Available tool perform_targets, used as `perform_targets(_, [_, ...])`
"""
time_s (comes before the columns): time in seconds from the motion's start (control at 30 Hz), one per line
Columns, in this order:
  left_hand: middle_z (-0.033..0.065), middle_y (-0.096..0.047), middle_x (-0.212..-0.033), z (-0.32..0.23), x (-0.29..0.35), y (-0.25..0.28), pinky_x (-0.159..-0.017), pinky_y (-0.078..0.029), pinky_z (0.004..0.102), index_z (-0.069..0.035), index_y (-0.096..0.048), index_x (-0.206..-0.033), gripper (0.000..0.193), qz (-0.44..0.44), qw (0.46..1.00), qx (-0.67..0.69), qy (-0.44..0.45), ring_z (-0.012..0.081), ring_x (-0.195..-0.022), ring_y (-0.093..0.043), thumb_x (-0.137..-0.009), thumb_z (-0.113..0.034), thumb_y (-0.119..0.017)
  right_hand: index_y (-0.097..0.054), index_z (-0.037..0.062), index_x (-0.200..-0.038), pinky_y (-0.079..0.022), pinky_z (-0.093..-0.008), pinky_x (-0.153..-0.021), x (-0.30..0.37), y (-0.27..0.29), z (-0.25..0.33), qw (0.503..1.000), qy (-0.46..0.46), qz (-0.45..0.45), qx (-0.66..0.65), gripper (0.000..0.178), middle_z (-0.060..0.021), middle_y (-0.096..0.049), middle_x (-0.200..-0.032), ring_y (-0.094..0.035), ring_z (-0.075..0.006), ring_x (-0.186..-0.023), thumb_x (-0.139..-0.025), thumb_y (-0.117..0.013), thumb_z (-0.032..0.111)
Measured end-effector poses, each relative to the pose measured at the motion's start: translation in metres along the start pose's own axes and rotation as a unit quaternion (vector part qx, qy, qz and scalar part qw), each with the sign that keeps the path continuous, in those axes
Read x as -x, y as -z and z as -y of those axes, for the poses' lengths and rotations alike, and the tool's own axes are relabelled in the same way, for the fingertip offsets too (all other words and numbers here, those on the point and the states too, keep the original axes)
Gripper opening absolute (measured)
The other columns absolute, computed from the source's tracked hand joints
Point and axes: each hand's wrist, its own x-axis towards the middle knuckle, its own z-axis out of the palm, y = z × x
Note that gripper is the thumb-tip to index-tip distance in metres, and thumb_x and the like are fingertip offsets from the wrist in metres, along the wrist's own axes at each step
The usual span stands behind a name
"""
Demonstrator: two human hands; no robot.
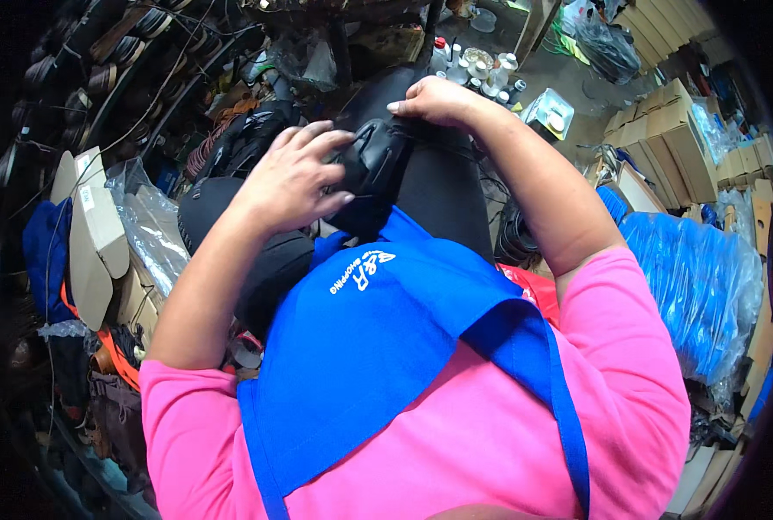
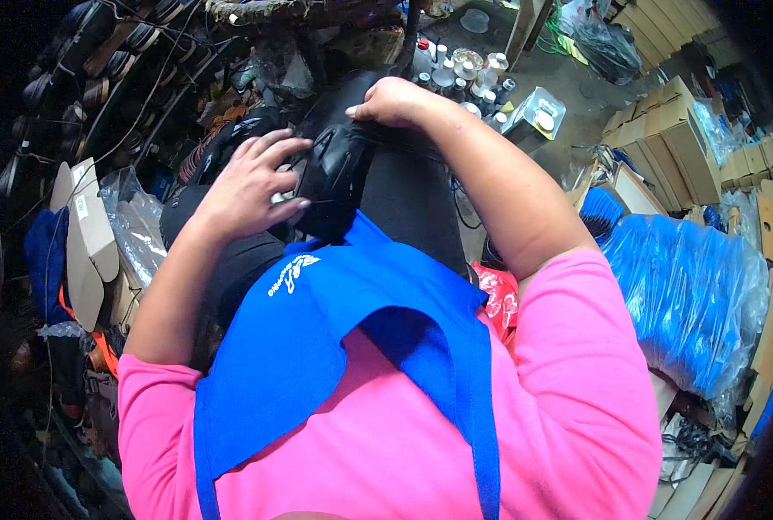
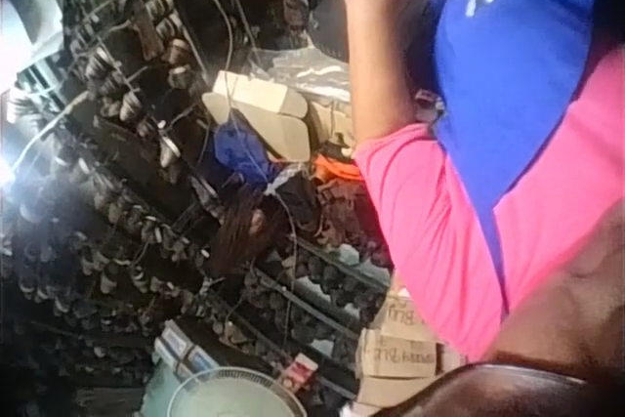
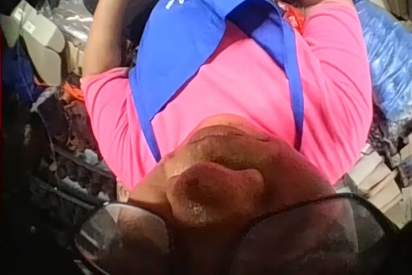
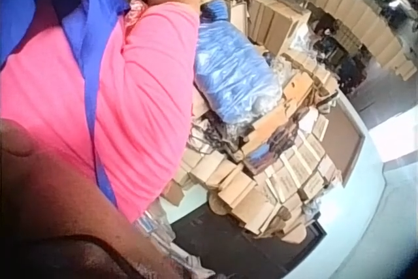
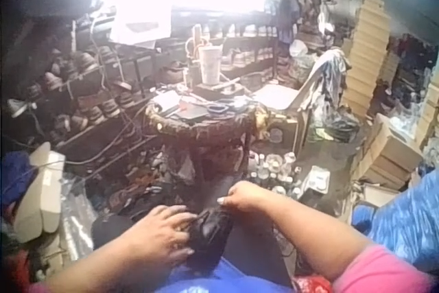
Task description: Insert and tighten laces on a black leather shoe component.
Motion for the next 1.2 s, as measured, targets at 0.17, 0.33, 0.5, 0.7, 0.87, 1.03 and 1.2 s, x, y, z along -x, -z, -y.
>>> perform_targets(0.17, [0.0112,-0.066,-0.098,0.030,0.059,-0.007,-0.081,-0.048,0.0382,0.000,-0.062,-0.070,0.024,-0.015,0.928,0.268,0.259,0.0294,-0.097,-0.060,-0.079,-0.021,-0.069,-0.070,0.0001,-0.089,-0.048,-0.0361,-0.073,-0.005,0.001,-0.005,1.000,0.000,-0.012,0.020,0.052,-0.0139,-0.067,-0.080,-0.062,-0.0238,-0.076,-0.082,-0.063,0.052])
perform_targets(0.33, [0.0178,-0.059,-0.117,-0.015,0.027,-0.013,-0.094,-0.045,0.0405,0.000,-0.062,-0.099,0.044,-0.172,0.954,0.163,0.186,0.0354,-0.110,-0.056,-0.068,-0.026,-0.078,-0.068,-0.0011,-0.085,-0.046,-0.0340,-0.065,0.004,-0.015,0.012,1.000,0.024,0.000,0.017,0.048,-0.0096,-0.063,-0.069,-0.057,-0.0167,-0.066,-0.083,-0.065,0.047])
perform_targets(0.5, [0.0180,-0.026,-0.150,-0.040,-0.015,-0.072,-0.111,-0.017,0.0567,-0.008,-0.010,-0.150,0.110,-0.045,0.974,0.108,0.194,0.0349,-0.139,-0.025,-0.068,-0.046,-0.075,-0.067,-0.0013,-0.082,-0.046,-0.0390,-0.069,0.007,-0.018,0.012,0.996,0.064,0.062,0.004,0.052,-0.0165,-0.064,-0.073,-0.060,-0.0250,-0.070,-0.082,-0.063,0.051])
perform_targets(0.7, [0.0280,-0.013,-0.151,-0.047,-0.019,-0.106,-0.112,-0.012,0.0560,-0.008,0.000,-0.150,0.109,-0.030,0.941,0.271,0.199,0.0426,-0.140,-0.018,-0.069,-0.032,-0.069,-0.058,0.0049,-0.064,-0.034,-0.0288,-0.051,0.011,-0.014,-0.007,0.994,0.032,0.075,-0.068,0.045,0.0030,-0.046,-0.056,-0.040,-0.0080,-0.054,-0.083,-0.068,0.044])
perform_targets(0.87, [0.0314,0.000,-0.151,-0.050,-0.027,-0.113,-0.111,-0.008,0.0594,-0.018,0.002,-0.150,0.111,0.031,0.882,0.377,0.281,0.0532,-0.138,-0.007,-0.067,-0.032,-0.070,-0.059,0.0051,-0.065,-0.036,-0.0280,-0.052,0.004,-0.013,-0.009,0.995,0.053,0.080,-0.042,0.039,0.0021,-0.050,-0.057,-0.044,-0.0076,-0.055,-0.082,-0.070,0.039])
perform_targets(1.03, [0.0282,-0.024,-0.148,-0.058,-0.031,-0.060,-0.111,-0.006,0.0600,0.011,-0.010,-0.144,0.107,0.153,0.962,0.073,0.215,0.0408,-0.142,-0.010,-0.080,-0.064,-0.052,-0.058,0.0051,-0.067,-0.037,-0.0261,-0.055,0.000,-0.028,-0.022,0.988,0.080,0.054,-0.120,0.036,0.0041,-0.049,-0.059,-0.043,-0.0057,-0.058,-0.081,-0.074,0.034])
perform_targets(1.2, [0.0153,-0.060,-0.114,-0.020,-0.036,-0.037,-0.090,-0.047,0.0402,-0.005,-0.065,-0.105,0.027,-0.123,0.971,0.175,0.103,0.0342,-0.102,-0.058,-0.081,-0.017,-0.065,-0.058,0.0081,-0.116,-0.039,-0.0219,-0.064,0.029,-0.038,-0.016,0.958,0.116,-0.053,-0.256,0.036,0.0044,-0.054,-0.078,-0.045,-0.0036,-0.072,-0.085,-0.070,0.020])
